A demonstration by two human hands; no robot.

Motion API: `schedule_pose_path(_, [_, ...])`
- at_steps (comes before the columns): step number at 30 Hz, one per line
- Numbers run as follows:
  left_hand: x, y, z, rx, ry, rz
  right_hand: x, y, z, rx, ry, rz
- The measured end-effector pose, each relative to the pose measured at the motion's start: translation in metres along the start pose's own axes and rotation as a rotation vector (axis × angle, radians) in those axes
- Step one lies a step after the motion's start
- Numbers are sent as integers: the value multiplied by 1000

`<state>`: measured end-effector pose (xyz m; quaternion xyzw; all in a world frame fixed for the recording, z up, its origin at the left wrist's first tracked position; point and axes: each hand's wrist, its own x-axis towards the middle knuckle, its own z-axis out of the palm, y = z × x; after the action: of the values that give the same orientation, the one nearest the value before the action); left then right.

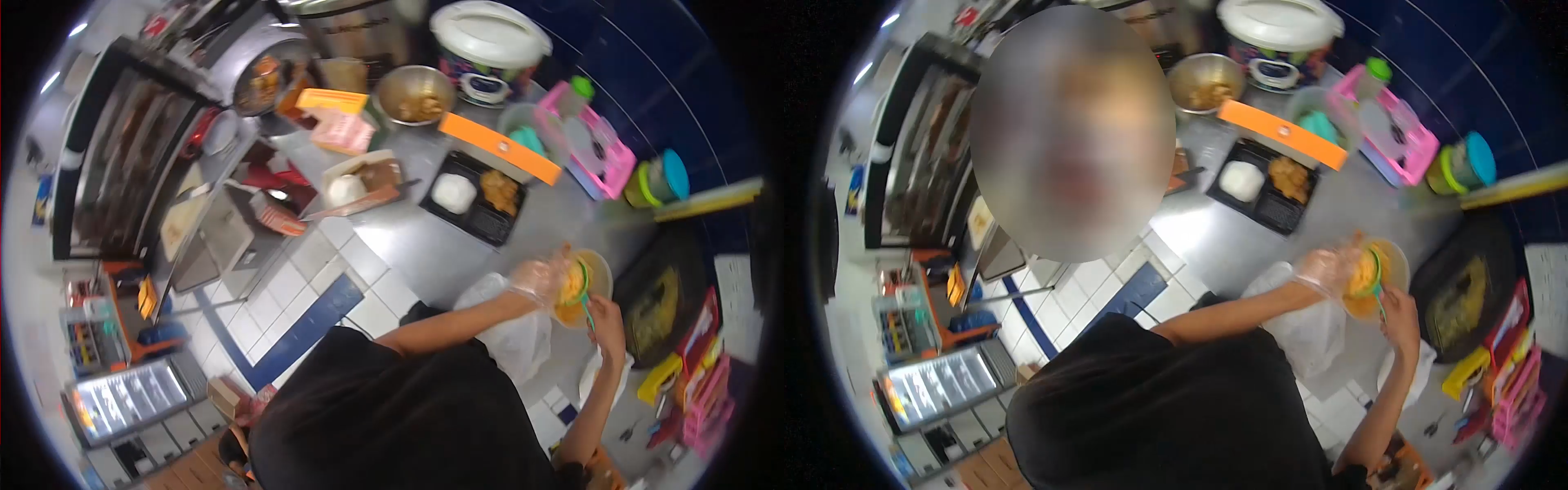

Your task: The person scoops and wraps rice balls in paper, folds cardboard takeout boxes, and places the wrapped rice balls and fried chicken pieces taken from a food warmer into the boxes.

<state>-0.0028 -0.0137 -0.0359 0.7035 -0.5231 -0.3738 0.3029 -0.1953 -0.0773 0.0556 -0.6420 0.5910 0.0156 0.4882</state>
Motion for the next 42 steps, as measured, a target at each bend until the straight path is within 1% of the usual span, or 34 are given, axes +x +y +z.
schedule_pose_path(1, [-5, 5, -6, -19, 172, 102, -8, 17, -12, 61, 60, -125])
schedule_pose_path(2, [-10, 10, -20, -61, 329, 208, -25, -7, -14, 67, 110, -36])
schedule_pose_path(3, [-14, 20, -37, 0, 343, 246, -28, 1, -14, 111, 144, -13])
schedule_pose_path(4, [-16, 31, -46, 140, 446, 373, -36, 1, -14, 143, 167, 16])
schedule_pose_path(5, [-11, 33, -51, 159, 453, 441, -44, 2, -17, 261, 152, 45])
schedule_pose_path(6, [-3, 34, -48, 85, 479, 586, -48, 5, -17, 353, 145, 79])
schedule_pose_path(7, [2, 47, -53, -110, 337, 678, -50, 9, -16, 442, 120, 94])
schedule_pose_path(8, [3, 65, -47, -125, 300, 705, -53, 13, -14, 463, 158, 112])
schedule_pose_path(10, [0, 87, -48, 18, 132, 778, -60, 11, -7, 496, 149, 105])
schedule_pose_path(11, [2, 91, -41, 19, 116, 790, -64, 10, -5, 510, 162, 111])
schedule_pose_path(13, [9, 92, -27, 223, -70, 772, -70, 4, -1, 591, 141, 80])
schedule_pose_path(14, [11, 90, -17, 224, -77, 781, -71, 5, 2, 597, 151, 81])
schedule_pose_path(16, [15, 89, -4, 138, 13, 761, -71, 6, 7, 533, 183, 44])
schedule_pose_path(20, [17, 93, -4, 70, 63, 786, -75, 5, 4, 528, 214, -8])
schedule_pose_path(22, [17, 94, -20, -187, -22, 860, -81, 6, 4, 700, 180, 58])
schedule_pose_path(23, [15, 98, -23, -187, -33, 849, -83, 5, 6, 708, 175, 71])
schedule_pose_path(25, [9, 104, -25, 199, -1, 826, -87, 2, 14, 723, 223, 34])
schedule_pose_path(29, [2, 100, -17, 153, -35, 850, -94, 17, 22, 775, 186, 62])
schedule_pose_path(31, [-19, 104, -42, -19, 99, 938, -114, 20, 31, 869, 221, 20])
schedule_pose_path(32, [-31, 96, -50, -107, 165, 842, -126, 22, 38, 875, 222, 28])
schedule_pose_path(33, [-46, 85, -60, -190, 227, 746, -140, 25, 46, 954, 252, 49])
schedule_pose_path(34, [-58, 55, -61, -107, 315, 626, -152, 29, 55, 1032, 282, 65])
schedule_pose_path(35, [-68, 26, -60, -22, 405, 506, -165, 36, 64, 1073, 255, 109])
schedule_pose_path(36, [-81, 24, -71, -138, 221, 232, -175, 44, 74, 1081, 253, 110])
schedule_pose_path(38, [-100, 9, -78, -236, 32, -54, -190, 61, 100, 1255, 136, 164])
schedule_pose_path(40, [-112, -39, -56, 159, -153, -175, -194, 77, 128, 1306, 88, 157])
schedule_pose_path(41, [-116, -60, -46, 151, -197, -230, -193, 85, 141, 1334, 111, 179])
schedule_pose_path(42, [-120, -54, -46, 151, -192, -229, -193, 92, 153, 1362, 132, 203])
